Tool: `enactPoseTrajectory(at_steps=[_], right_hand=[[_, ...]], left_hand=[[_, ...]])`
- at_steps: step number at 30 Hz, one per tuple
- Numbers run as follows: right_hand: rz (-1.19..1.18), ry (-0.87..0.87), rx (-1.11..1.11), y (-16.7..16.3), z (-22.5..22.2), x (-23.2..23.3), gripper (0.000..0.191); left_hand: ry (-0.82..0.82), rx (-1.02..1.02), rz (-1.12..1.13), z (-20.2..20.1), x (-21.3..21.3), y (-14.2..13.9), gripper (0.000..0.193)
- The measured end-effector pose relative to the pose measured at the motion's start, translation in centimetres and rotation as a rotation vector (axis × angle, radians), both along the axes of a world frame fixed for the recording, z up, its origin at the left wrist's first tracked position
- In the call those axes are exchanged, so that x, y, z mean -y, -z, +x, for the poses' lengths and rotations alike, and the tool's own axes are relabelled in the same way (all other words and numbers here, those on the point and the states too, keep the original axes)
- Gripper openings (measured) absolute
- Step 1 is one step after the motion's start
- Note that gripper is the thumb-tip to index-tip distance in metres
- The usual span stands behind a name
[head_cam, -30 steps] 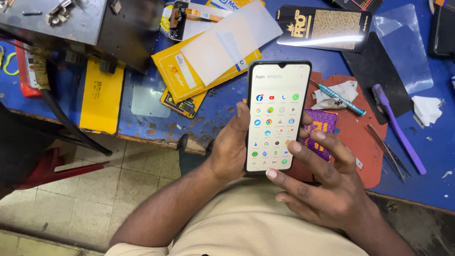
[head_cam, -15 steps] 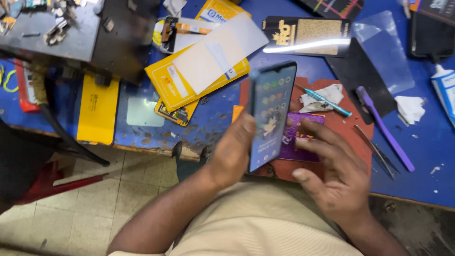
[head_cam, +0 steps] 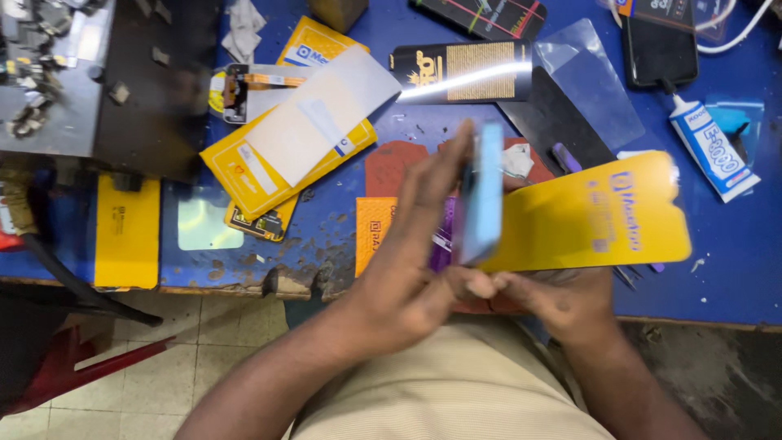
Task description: The person tests a smartphone's touchscreen and interface, then pries open the phone's back cover with a tool and removes the back panel. They work on the internal components, handle the battery area, and peel a yellow protective film from a replacement part.
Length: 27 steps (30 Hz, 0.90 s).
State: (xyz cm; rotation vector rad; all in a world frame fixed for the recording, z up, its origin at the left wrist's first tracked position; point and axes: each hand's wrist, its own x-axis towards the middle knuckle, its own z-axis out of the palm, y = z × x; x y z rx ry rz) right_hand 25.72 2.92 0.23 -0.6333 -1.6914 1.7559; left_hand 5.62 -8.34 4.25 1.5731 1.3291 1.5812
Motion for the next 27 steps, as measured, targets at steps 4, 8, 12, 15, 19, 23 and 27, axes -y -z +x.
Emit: enactPoseTrajectory(at_steps=[4,8,12,15,19,23,27], right_hand=[[0.249,0.023,-0.054,-1.8,0.6,-1.7,0.095],[0.014,0.034,-0.125,-2.4,1.7,-2.4,0.098],[-0.177,0.01,-0.162,-2.1,2.3,-2.8,0.095],[-0.254,0.062,-0.118,-2.0,2.8,-3.0,0.095],[-0.338,0.119,-0.165,-2.1,3.8,-2.8,0.087],[-0.333,0.195,-0.168,-2.3,5.0,-2.9,0.078],[-0.368,0.265,-0.182,-2.7,6.3,-3.4,0.076]], left_hand=[[0.11,0.464,-0.117,-0.3,0.9,1.1,0.11],[0.021,0.584,-0.115,0.2,1.3,2.4,0.108],[-0.024,0.794,-0.251,0.1,2.2,3.4,0.108],[-0.062,0.798,-0.19,-0.4,3.0,3.8,0.106],[-0.112,0.772,-0.149,-2.2,4.6,3.9,0.097],[-0.161,0.751,-0.243,-3.8,6.1,3.3,0.073],[-0.227,0.498,-0.336,-4.8,6.8,2.1,0.062]])
